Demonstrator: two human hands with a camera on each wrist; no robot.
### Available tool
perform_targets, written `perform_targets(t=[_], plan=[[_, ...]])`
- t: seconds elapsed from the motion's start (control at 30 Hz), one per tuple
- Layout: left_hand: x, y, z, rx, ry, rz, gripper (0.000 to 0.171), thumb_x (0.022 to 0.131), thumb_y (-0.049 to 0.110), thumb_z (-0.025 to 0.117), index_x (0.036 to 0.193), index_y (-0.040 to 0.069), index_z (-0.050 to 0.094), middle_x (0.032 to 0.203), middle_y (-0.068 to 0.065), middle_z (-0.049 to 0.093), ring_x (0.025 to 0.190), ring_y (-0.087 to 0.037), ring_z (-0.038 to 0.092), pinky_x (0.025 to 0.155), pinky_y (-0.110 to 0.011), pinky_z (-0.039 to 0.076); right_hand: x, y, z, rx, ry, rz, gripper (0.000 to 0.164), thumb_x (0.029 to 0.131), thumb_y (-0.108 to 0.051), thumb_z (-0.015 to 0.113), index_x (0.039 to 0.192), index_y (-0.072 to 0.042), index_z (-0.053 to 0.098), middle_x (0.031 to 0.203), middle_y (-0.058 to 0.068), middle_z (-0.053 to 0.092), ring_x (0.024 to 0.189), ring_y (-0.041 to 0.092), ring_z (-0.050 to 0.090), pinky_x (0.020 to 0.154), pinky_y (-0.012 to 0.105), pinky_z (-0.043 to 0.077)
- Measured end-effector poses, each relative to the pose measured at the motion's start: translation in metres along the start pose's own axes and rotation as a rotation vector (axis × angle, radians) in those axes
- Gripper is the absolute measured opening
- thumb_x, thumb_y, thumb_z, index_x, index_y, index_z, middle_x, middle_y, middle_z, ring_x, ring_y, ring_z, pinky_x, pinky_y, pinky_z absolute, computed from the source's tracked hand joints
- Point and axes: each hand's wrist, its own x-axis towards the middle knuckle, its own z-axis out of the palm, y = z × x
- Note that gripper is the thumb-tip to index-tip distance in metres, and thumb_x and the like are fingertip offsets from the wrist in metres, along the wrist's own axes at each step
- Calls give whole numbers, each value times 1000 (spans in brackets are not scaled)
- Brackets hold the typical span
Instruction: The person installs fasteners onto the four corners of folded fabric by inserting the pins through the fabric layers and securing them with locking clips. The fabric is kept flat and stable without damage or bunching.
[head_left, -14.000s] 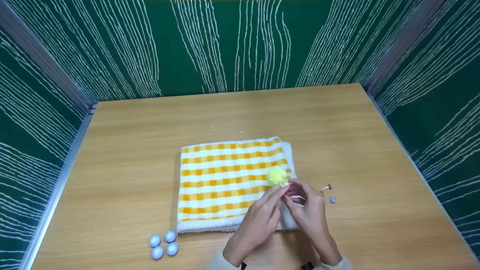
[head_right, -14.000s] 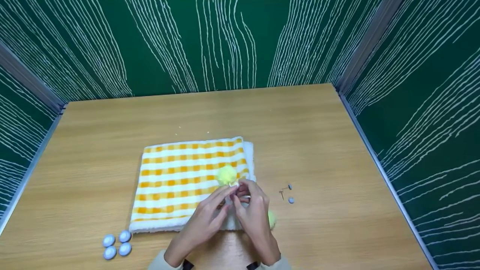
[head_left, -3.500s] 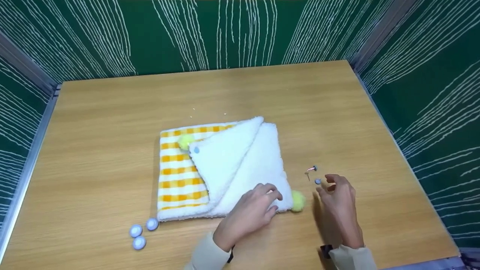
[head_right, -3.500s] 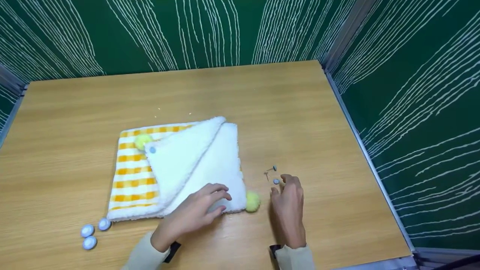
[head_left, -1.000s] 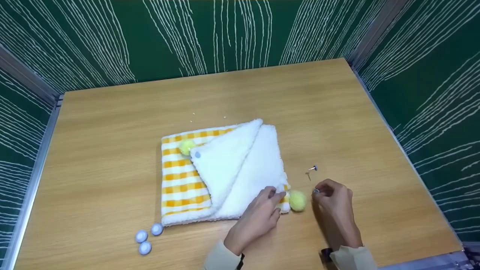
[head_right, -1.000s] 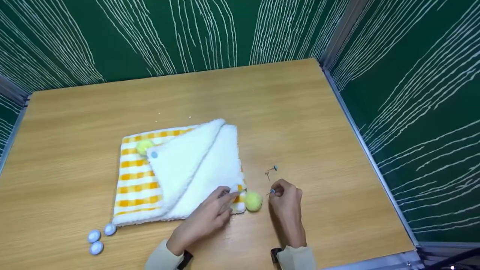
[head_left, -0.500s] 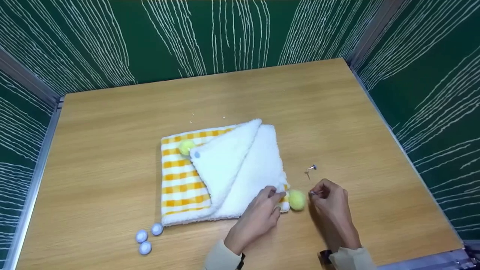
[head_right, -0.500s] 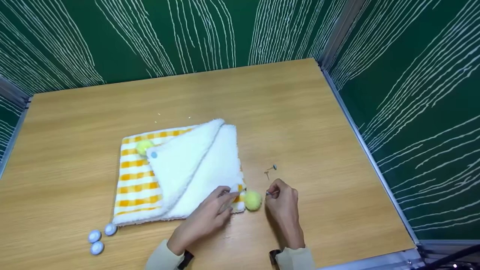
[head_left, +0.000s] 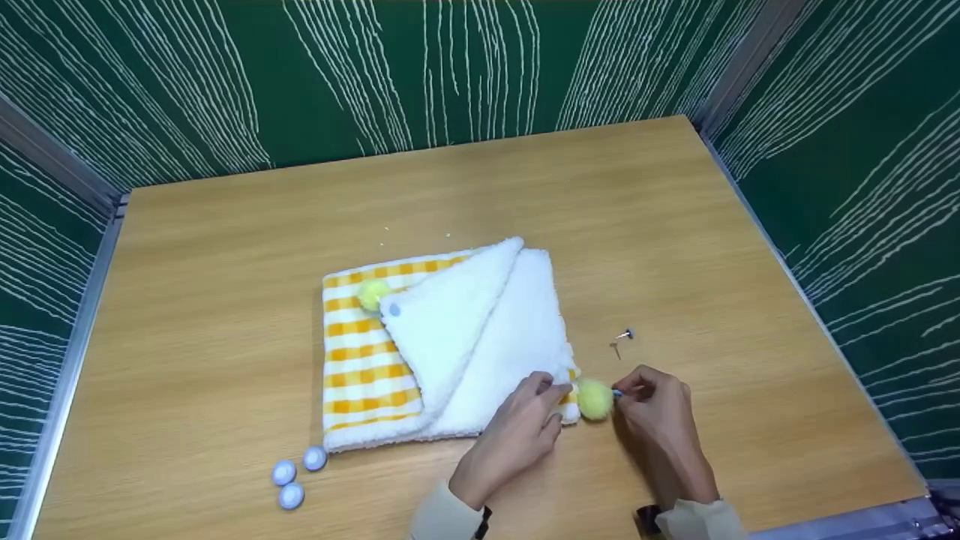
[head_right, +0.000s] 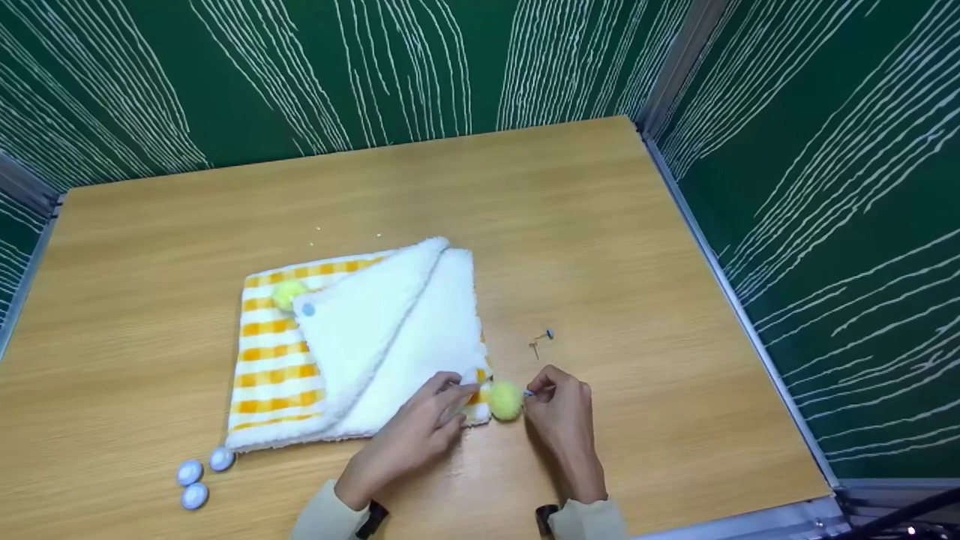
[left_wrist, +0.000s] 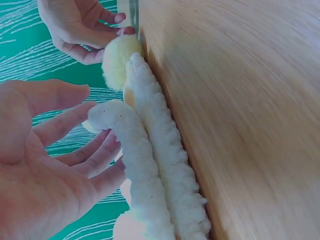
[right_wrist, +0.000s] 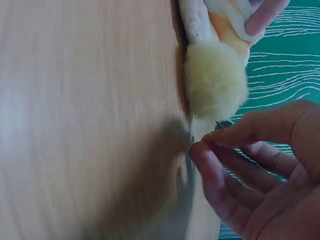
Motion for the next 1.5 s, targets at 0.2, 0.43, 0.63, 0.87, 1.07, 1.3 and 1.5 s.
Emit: perform_targets(t=[0.2, 0.43, 0.63, 0.87, 1.07, 1.3, 1.5], plan=[[1, 0, -3, -71, 59, -3, 36, 89, 6, 58, 125, 7, 60, 122, -9, 53, 114, -16, 52, 94, -26, 45, -3, -4, 4, 58, 61, -5, 17, 71, 9, 62, 74, -7, 66, 79, 6, 66, 71, 18, 55, 59, 22, 45], [3, -4, -3, -210, 288, 70, 28, 83, 2, 66, 111, 5, 67, 106, -4, 60, 100, -11, 59, 88, -19, 47, -9, -15, 3, 128, 110, -26, 12, 76, 4, 65, 77, -7, 66, 79, 7, 65, 71, 19, 58, 59, 22, 47], [5, -5, -6, -285, 436, 118, 22, 78, 1, 73, 99, 4, 67, 99, -2, 64, 94, -9, 60, 81, -21, 51, -14, -30, 8, 224, 203, -72, 14, 75, 8, 65, 76, -6, 68, 79, 6, 67, 69, 15, 58, 56, 21, 46], [4, 1, -6, -271, 434, 104, 28, 76, 8, 78, 101, 4, 66, 101, -1, 62, 94, -9, 60, 81, -17, 49, -22, -47, 17, 316, 255, -137, 16, 74, 10, 67, 76, -6, 68, 79, 5, 68, 66, 14, 59, 52, 23, 46], [4, 5, -5, -223, 412, 88, 34, 75, 12, 79, 105, 4, 65, 106, -1, 60, 100, -10, 58, 86, -18, 47, -26, -52, 23, 360, 246, -182, 19, 71, 13, 67, 74, -6, 67, 76, 4, 68, 64, 14, 59, 49, 22, 44], [5, 4, -4, -199, 423, 103, 36, 74, 11, 80, 105, 4, 65, 105, -1, 59, 100, -10, 58, 87, -18, 47, -30, -54, 24, 355, 225, -180, 19, 70, 13, 67, 76, -6, 67, 77, 3, 68, 66, 16, 59, 51, 23, 45], [5, 0, -4, -232, 439, 101, 29, 77, 8, 77, 103, 5, 65, 104, -1, 61, 97, -9, 59, 83, -18, 48, -28, -52, 23, 316, 238, -168, 17, 71, 11, 68, 78, -5, 67, 77, 5, 67, 66, 15, 59, 52, 22, 45]])
